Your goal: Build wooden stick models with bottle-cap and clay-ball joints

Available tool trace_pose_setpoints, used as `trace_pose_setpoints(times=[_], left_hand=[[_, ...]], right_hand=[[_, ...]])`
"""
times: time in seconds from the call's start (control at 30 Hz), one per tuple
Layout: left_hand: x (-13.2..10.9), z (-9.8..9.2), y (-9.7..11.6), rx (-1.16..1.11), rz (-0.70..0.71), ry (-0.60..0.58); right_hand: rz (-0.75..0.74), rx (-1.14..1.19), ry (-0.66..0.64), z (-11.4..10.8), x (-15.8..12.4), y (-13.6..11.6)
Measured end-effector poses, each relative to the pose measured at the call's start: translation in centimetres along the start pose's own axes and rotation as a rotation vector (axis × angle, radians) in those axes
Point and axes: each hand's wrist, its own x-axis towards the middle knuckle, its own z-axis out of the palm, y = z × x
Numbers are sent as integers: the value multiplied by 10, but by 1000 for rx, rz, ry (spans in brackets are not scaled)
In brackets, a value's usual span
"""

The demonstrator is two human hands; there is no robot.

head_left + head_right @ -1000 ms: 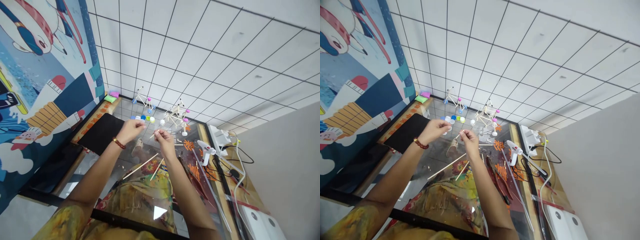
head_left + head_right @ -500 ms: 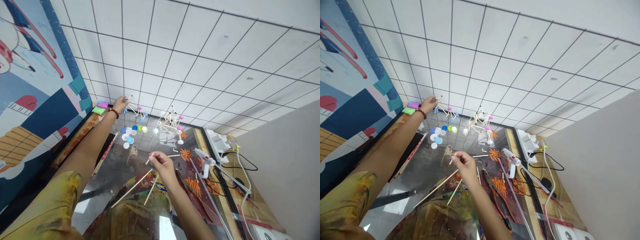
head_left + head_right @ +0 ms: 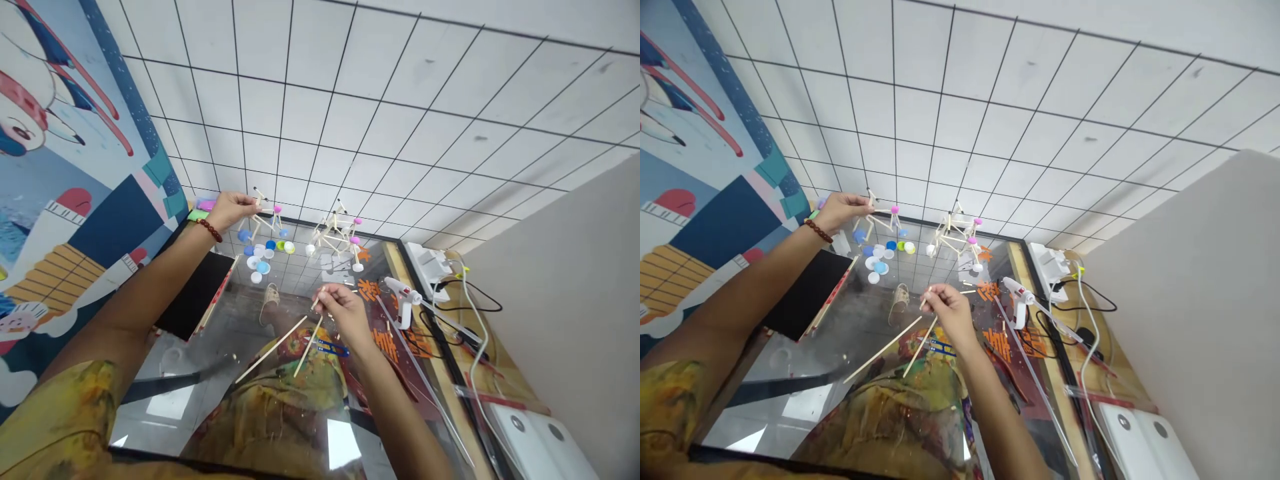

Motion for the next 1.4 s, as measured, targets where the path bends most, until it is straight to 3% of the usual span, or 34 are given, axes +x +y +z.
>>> trace_pose_setpoints(times=[0.23, 0.47, 0.67, 0.9, 1.4], left_hand=[[-90, 31, 37, -236, 5, -78], [-136, 59, 46, -453, -51, -102], [-147, 71, 47, -511, -81, -131], [-152, 81, 52, -494, -68, -132], [-156, 85, 57, -498, -54, -113]], right_hand=[[13, 163, -60, 42, 10, -13], [-29, 146, -33, 49, -5, -19], [-63, 139, 9, 43, -13, -25], [-167, -22, 25, 38, -17, -26], [-183, -2, 43, 37, -23, -33]])
